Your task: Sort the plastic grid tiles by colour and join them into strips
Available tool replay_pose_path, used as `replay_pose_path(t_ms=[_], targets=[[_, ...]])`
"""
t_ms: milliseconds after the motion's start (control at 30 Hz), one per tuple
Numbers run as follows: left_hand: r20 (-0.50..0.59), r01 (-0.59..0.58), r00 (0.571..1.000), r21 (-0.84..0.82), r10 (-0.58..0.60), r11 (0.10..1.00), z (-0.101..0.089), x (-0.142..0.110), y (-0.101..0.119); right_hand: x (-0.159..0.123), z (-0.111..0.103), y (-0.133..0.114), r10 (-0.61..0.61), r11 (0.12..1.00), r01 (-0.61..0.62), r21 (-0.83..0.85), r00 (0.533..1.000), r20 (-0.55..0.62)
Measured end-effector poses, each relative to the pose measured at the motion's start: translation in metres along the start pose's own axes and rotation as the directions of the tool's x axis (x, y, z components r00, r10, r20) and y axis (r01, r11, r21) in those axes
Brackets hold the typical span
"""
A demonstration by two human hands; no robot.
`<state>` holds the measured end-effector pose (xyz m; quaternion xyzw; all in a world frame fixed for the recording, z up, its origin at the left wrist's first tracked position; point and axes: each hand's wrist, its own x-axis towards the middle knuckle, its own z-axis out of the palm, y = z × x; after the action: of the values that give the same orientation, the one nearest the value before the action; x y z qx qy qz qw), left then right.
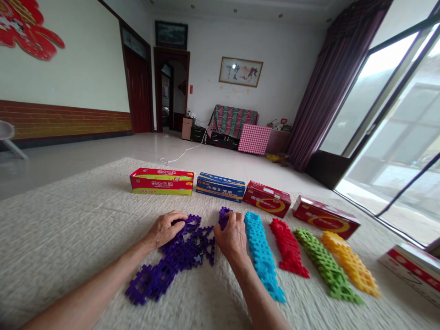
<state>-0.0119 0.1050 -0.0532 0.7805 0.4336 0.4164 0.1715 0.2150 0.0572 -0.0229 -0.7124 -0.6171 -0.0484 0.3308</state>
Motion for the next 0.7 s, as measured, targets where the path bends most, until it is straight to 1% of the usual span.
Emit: replay_pose_path(t_ms=[200, 300, 400, 500, 633, 700], targets=[[0.004, 0.001, 1.0, 0.003, -0.001, 1.0, 0.0, 0.0, 0.001, 0.002, 0.002, 0.002, 0.04, 0.998, -0.039, -0.039, 0.999, 0.022], [0.01, 0.004, 1.0, 0.005, -0.004, 1.0, -0.001, 0.0, 0.001, 0.002, 0.0, 0.001, 0.027, 0.998, -0.026, -0.056, 1.0, 0.017], [0.013, 0.009, 1.0, 0.005, -0.009, 1.0, -0.001, 0.0, 0.001, 0.002, -0.003, 0.0, -0.02, 0.998, 0.019, -0.053, 1.0, -0.024], [-0.002, 0.019, 1.0, -0.005, -0.019, 1.0, -0.001, 0.0, 0.0, -0.003, -0.006, -0.001, -0.099, 0.995, 0.099, -0.006, 0.993, -0.064], [-0.006, 0.036, 0.999, -0.038, -0.036, 0.999, -0.003, 0.0, 0.002, -0.025, -0.01, -0.006, -0.213, 0.974, 0.216, 0.064, 0.975, -0.057], [0.004, 0.064, 0.998, -0.066, -0.064, 0.996, -0.005, 0.001, 0.003, -0.041, -0.013, -0.011, -0.242, 0.965, 0.245, 0.092, 0.969, -0.039]])
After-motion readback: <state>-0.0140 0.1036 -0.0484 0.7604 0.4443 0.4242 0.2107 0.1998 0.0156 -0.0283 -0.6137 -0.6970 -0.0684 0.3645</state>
